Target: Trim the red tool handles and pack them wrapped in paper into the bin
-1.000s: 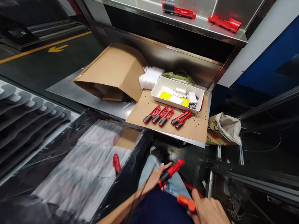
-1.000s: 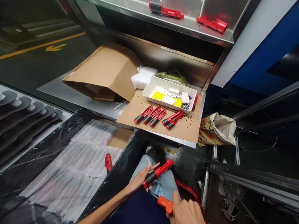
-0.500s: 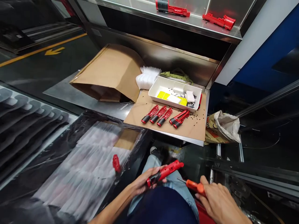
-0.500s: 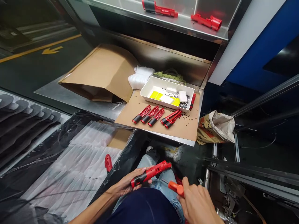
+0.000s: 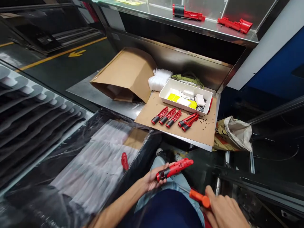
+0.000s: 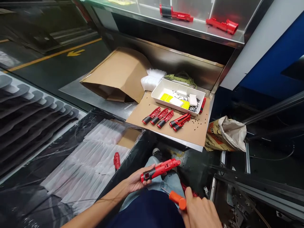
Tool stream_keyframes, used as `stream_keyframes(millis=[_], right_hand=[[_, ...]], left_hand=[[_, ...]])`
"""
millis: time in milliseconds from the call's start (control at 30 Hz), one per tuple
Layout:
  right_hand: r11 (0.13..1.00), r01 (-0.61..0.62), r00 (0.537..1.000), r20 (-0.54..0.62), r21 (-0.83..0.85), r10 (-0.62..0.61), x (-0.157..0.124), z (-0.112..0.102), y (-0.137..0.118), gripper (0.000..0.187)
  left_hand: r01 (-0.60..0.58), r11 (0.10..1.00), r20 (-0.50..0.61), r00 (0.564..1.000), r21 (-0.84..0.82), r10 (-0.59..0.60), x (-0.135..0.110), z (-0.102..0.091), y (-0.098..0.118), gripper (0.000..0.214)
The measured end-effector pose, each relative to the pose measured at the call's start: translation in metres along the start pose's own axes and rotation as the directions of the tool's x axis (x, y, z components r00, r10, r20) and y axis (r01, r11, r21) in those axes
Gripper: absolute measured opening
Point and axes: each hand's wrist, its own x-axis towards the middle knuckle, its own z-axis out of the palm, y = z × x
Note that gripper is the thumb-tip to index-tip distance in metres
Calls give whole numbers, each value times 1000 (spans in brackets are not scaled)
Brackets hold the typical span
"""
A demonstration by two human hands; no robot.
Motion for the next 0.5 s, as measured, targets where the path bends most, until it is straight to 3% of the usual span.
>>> stream_keyframes(millis=[133,233,367,500], right_hand=[[999,-48,999,3,-22,48,0,3,7,18],[993,103,995,5,55,-104,-3,4,14,29],[998,48,999,-8,42,-48,-9,4,20,20],[971,206,978,-44,124,-202,-11,7,21,30]], left_hand=[[-36,993,-14,999,114,38,-2,9,-2,57],[-72,974,8,997,215,72,-5,15,-2,60],[-121,940,37,993,320,115,-8,19,0,61],[-171,909,59,985,379,160,-10,22,0,64]])
